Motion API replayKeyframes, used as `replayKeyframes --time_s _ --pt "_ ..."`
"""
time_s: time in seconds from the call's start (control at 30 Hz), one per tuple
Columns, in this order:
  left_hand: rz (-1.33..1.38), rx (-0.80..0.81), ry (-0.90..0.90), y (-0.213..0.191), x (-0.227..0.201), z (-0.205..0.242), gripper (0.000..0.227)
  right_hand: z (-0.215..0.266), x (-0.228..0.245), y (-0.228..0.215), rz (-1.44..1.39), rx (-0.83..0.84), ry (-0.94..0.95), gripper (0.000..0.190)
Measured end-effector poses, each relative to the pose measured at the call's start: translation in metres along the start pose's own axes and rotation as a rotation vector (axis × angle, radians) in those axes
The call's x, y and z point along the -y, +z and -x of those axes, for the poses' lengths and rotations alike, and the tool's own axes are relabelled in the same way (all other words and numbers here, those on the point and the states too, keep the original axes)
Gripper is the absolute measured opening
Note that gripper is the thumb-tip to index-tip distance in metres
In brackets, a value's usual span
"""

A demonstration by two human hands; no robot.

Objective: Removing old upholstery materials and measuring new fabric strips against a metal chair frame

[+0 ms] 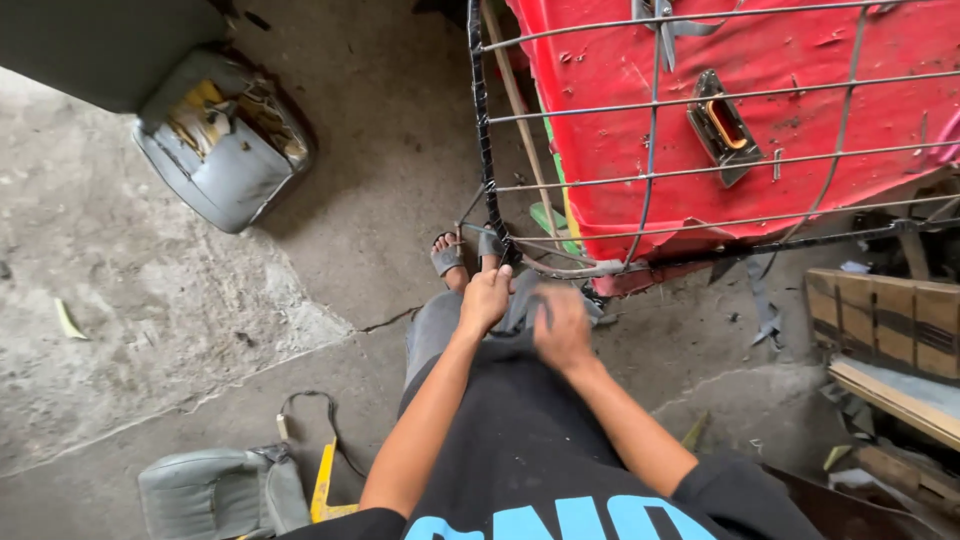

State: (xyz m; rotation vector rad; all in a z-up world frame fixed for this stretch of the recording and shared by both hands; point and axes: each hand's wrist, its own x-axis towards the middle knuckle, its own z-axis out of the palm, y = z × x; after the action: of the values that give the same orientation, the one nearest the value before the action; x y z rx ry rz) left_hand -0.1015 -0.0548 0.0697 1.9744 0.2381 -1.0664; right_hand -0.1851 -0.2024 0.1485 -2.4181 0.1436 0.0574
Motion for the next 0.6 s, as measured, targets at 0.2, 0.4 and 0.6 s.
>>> replayKeyframes --time_s 0.2,0.4,0.6 --pt "0.003 -0.077 -0.054 0.0 -0.04 0.059 0.059 -0.061 -0.045 0.015 0.169 0.117 -0.003 0.032" --pt "0.095 -0.156 -0.086 0.009 -0.059 0.085 0.062 -0.071 -0.054 0.014 0.297 0.414 0.191 0.041" --pt "0.189 -0.123 -0.084 0.021 0.002 0.001 0.059 -0.092 -0.062 0.004 0.176 0.621 0.381 0.046"
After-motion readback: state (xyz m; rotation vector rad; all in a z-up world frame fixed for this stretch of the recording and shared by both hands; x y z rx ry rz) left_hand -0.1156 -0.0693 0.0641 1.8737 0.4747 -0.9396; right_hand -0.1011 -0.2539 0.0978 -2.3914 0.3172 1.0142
